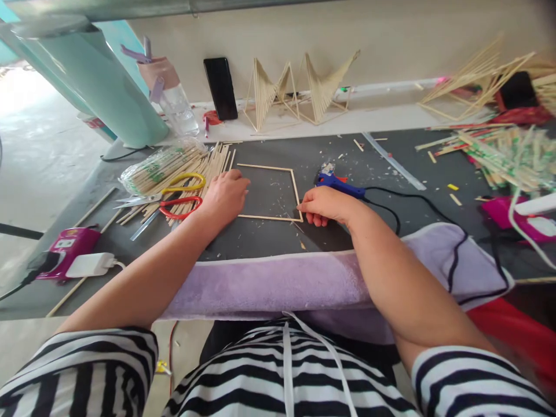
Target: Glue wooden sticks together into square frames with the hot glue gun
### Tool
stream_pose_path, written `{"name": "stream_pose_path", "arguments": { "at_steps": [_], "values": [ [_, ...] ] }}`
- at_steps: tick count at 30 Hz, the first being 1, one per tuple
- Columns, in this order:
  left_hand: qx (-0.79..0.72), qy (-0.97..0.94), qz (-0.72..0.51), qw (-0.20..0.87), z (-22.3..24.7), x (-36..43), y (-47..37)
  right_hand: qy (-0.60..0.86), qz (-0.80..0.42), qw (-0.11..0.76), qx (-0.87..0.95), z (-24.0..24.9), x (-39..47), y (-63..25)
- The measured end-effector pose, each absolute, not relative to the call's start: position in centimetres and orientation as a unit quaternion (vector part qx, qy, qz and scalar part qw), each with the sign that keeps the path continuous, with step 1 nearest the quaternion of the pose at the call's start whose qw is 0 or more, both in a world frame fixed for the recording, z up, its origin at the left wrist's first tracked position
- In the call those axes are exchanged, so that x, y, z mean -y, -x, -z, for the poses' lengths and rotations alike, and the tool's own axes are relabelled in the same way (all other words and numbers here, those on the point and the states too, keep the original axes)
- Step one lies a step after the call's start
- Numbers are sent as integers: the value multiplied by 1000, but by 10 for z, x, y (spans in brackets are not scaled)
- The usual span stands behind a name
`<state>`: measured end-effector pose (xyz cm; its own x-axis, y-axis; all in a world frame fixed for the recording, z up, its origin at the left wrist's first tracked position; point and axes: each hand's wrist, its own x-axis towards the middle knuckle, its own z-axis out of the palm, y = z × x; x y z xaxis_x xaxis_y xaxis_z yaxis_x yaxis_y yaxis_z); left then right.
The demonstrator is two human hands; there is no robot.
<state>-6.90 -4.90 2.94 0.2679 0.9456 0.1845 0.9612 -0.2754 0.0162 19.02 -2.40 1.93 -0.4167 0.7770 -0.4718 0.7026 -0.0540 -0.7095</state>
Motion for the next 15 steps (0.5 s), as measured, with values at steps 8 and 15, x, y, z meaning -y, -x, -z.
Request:
{"name": "stream_pose_path", "arguments": {
  "at_steps": [8,15],
  "values": [
    [449,868,202,-61,-16,66,38,539,-450,42,711,-23,24,-191],
    [432,874,198,-99,-12,73,31,562,-407,73,716,-23,23,-196]
  ]
}}
